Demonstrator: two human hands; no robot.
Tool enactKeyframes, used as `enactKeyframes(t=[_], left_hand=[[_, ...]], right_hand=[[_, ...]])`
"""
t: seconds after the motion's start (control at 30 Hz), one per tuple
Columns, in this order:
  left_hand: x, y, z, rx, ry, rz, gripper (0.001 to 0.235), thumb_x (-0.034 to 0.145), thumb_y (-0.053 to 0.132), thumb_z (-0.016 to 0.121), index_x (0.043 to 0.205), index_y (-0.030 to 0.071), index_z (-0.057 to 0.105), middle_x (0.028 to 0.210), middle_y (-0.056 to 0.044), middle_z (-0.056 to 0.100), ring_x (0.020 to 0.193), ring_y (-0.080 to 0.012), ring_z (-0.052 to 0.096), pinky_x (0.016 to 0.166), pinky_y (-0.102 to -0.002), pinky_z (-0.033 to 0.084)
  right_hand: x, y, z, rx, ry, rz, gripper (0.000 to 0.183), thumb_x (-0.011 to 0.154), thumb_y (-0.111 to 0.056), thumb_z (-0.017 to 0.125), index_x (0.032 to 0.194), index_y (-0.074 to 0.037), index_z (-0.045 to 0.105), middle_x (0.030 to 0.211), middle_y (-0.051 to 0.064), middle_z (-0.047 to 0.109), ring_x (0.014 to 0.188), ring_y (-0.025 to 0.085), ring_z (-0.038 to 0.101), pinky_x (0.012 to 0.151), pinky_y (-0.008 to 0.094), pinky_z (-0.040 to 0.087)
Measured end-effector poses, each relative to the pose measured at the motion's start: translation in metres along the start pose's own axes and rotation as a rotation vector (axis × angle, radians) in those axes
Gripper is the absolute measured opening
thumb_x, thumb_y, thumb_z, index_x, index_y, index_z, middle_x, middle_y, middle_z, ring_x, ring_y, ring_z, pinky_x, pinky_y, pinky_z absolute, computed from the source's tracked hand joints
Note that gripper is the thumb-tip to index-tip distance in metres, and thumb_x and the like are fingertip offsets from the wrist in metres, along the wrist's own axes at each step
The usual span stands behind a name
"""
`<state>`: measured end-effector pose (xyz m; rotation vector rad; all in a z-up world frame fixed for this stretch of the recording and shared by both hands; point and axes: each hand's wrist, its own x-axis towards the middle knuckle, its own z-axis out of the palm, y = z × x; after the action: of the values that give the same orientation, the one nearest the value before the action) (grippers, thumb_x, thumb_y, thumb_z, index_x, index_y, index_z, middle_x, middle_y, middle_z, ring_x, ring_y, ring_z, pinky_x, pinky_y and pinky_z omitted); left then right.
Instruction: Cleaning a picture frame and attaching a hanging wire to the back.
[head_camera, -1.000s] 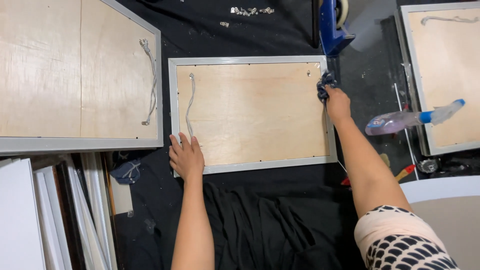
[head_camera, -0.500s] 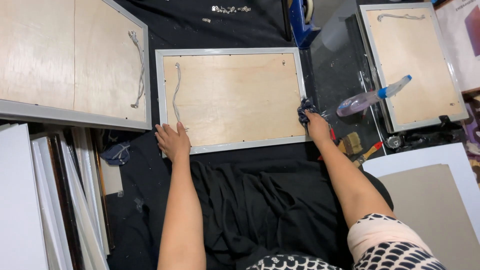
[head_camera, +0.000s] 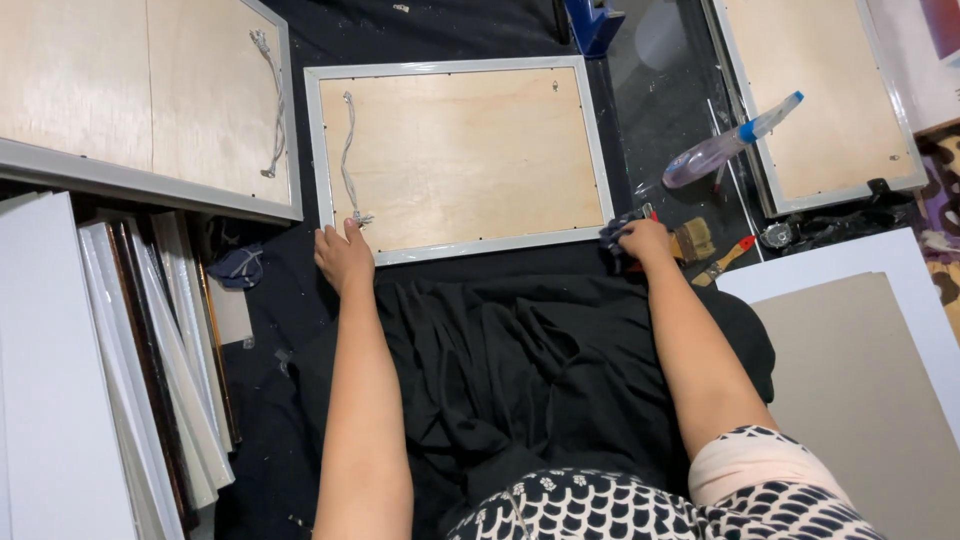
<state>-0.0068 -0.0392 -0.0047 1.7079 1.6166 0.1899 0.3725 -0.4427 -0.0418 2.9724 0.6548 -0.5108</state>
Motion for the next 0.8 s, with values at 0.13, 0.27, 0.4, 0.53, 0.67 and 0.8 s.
enactKeyframes(t=[0.13, 0.27, 0.4, 0.53, 0.67, 0.8], left_hand=[[-0.004, -0.013, 0.008, -0.060, 0.002, -0.025, 0.065, 0.111, 0.054, 0.036, 0.155, 0.006, 0.044, 0.162, -0.014, 0.035, 0.148, -0.0378, 0.034, 0.122, -0.050, 0.031], [-0.016, -0.006, 0.014, -0.068, 0.052, 0.054, 0.059, 0.109, 0.051, 0.044, 0.148, 0.008, 0.051, 0.153, -0.015, 0.045, 0.138, -0.0390, 0.045, 0.115, -0.051, 0.038], [-0.053, 0.018, 0.029, -0.048, 0.148, 0.294, 0.046, 0.105, 0.035, 0.059, 0.138, 0.003, 0.059, 0.139, -0.022, 0.057, 0.127, -0.0452, 0.055, 0.107, -0.056, 0.044], [-0.100, 0.059, 0.046, 0.013, 0.129, 0.519, 0.038, 0.100, 0.025, 0.066, 0.132, 0.003, 0.065, 0.132, -0.020, 0.062, 0.123, -0.0413, 0.058, 0.101, -0.054, 0.047], [-0.119, 0.088, 0.114, 0.094, 0.002, 1.006, 0.034, 0.097, 0.020, 0.069, 0.127, 0.006, 0.065, 0.123, -0.015, 0.066, 0.121, -0.0332, 0.062, 0.102, -0.043, 0.049], [-0.128, 0.095, 0.191, 0.282, -0.174, 1.232, 0.040, 0.093, 0.022, 0.068, 0.131, 0.012, 0.063, 0.125, -0.010, 0.066, 0.119, -0.0293, 0.065, 0.098, -0.040, 0.053]], right_hand=[[-0.002, -0.009, 0.014, 0.236, 0.245, 0.160, 0.039, 0.088, -0.014, 0.068, 0.124, 0.000, 0.072, 0.120, 0.026, 0.060, 0.105, 0.041, 0.068, 0.084, 0.048, 0.060], [-0.040, -0.109, 0.027, -0.300, 0.297, -0.205, 0.024, 0.092, -0.007, 0.059, 0.112, 0.002, 0.069, 0.109, 0.020, 0.064, 0.107, 0.040, 0.065, 0.086, 0.047, 0.054], [-0.073, -0.178, 0.036, 0.023, 0.220, -0.634, 0.031, 0.085, 0.004, 0.060, 0.115, 0.010, 0.057, 0.104, 0.027, 0.057, 0.098, 0.050, 0.066, 0.082, 0.052, 0.059], [-0.068, -0.170, 0.000, 0.332, -0.017, -0.608, 0.044, 0.086, -0.009, 0.069, 0.126, 0.003, 0.055, 0.112, 0.026, 0.063, 0.114, 0.048, 0.063, 0.098, 0.056, 0.051], [-0.022, -0.116, -0.004, 0.309, -0.124, -0.247, 0.065, 0.082, -0.033, 0.078, 0.133, -0.002, 0.052, 0.128, 0.025, 0.058, 0.122, 0.045, 0.059, 0.099, 0.054, 0.053], [-0.048, -0.087, -0.085, 0.954, -0.258, -0.067, 0.085, 0.090, -0.027, 0.081, 0.157, -0.006, 0.034, 0.151, 0.036, 0.037, 0.135, 0.048, 0.049, 0.088, 0.049, 0.060]])
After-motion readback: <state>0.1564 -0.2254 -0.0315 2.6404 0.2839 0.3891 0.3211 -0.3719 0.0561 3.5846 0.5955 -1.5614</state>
